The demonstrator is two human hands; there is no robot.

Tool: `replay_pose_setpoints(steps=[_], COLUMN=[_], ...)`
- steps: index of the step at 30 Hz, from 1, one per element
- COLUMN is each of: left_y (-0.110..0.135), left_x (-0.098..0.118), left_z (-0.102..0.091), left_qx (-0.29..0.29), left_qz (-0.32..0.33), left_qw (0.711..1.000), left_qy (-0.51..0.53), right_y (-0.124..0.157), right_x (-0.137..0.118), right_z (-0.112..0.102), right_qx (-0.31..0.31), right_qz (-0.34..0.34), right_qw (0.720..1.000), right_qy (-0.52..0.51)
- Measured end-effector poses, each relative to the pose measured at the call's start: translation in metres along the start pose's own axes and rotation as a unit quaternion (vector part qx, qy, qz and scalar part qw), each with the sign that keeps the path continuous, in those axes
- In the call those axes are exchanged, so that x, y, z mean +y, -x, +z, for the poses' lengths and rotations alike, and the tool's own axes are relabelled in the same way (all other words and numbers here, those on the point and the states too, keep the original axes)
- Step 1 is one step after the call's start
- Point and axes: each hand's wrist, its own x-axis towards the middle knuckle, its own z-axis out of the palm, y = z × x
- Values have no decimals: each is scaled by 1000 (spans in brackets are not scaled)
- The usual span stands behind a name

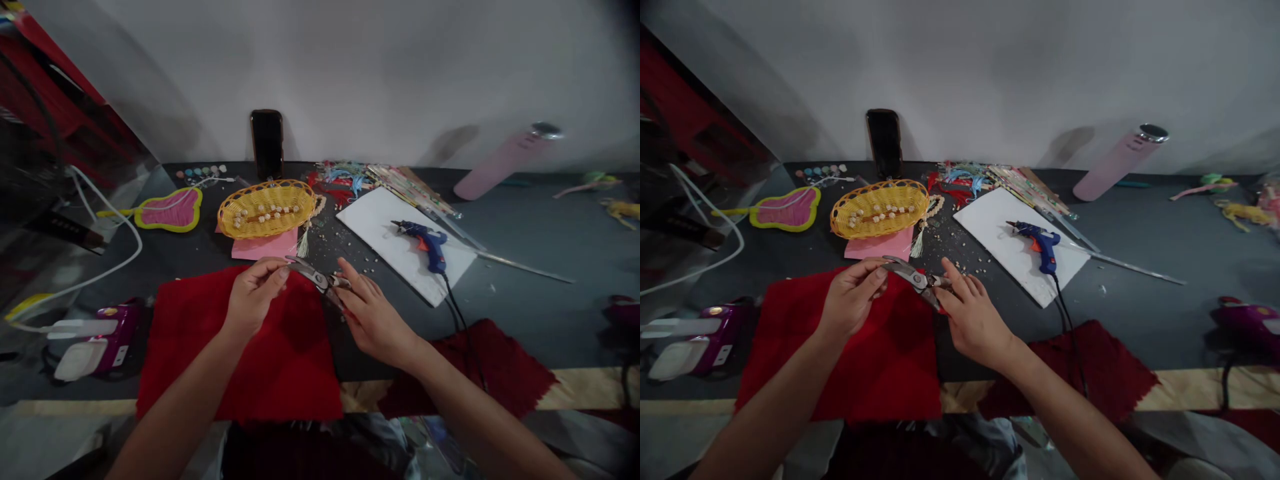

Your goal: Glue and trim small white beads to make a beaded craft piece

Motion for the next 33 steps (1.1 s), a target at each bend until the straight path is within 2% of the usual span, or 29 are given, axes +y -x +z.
replay_pose_setpoints(steps=[14, 24, 33], left_y=[-1, -1, 5], left_x=[-4, -2, 6], left_z=[2, 4, 5], left_qx=[2, -19, -14], left_qz=[4, 38, 84], left_qw=[999, 995, 984], left_qy=[-43, -90, -159], right_y=[0, 1, 3], right_x=[-3, -4, -2], right_z=[9, 11, 17], right_qx=[22, 26, 44], right_qz=[-12, -6, -2], right_qw=[1000, 999, 996], right_qy=[12, 19, -75])
